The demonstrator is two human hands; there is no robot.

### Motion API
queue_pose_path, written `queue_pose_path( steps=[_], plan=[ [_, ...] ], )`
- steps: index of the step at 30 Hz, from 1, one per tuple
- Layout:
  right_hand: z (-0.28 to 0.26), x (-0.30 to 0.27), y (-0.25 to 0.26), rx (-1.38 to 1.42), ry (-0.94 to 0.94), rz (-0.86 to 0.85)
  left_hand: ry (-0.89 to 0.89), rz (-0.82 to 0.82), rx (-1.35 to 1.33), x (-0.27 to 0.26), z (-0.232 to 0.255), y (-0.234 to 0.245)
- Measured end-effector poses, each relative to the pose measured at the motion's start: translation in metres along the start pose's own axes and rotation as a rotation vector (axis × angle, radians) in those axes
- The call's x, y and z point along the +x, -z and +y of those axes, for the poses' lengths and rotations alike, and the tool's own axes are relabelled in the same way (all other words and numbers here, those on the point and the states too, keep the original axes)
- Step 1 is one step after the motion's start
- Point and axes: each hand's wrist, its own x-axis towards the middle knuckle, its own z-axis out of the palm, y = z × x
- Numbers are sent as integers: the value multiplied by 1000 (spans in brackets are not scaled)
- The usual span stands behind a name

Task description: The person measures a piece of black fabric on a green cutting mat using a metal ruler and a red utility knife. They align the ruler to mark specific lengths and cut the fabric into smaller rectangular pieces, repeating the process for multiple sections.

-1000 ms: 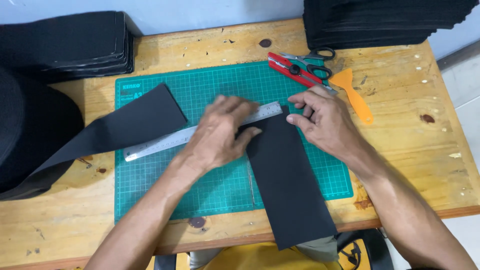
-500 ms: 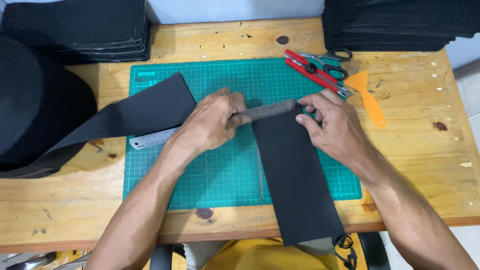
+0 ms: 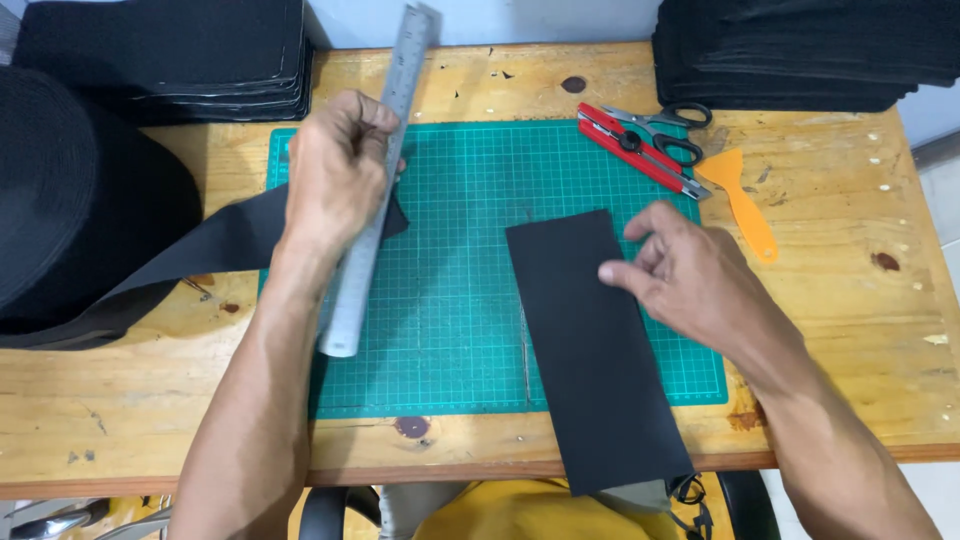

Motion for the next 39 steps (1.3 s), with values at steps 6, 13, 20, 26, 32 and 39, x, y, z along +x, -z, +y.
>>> queue_pose_path(
  steps=[6,13,20,26,32,39],
  plan=[
    [-4,-5,-9,155,-39,-41,311,-228,-468,7,-11,-15],
    [46,43,-55,683,274,193,179,-321,-558,-23,-2,-52],
    [33,53,-67,760,346,281,151,-381,-490,-51,10,-92],
    [28,50,-60,576,437,369,-31,-345,61,-57,37,-75],
    [20,36,-62,267,640,553,-43,-154,325,-42,16,-67],
    [5,15,-58,-64,860,364,-7,-211,69,-42,19,-72]
  ],
)
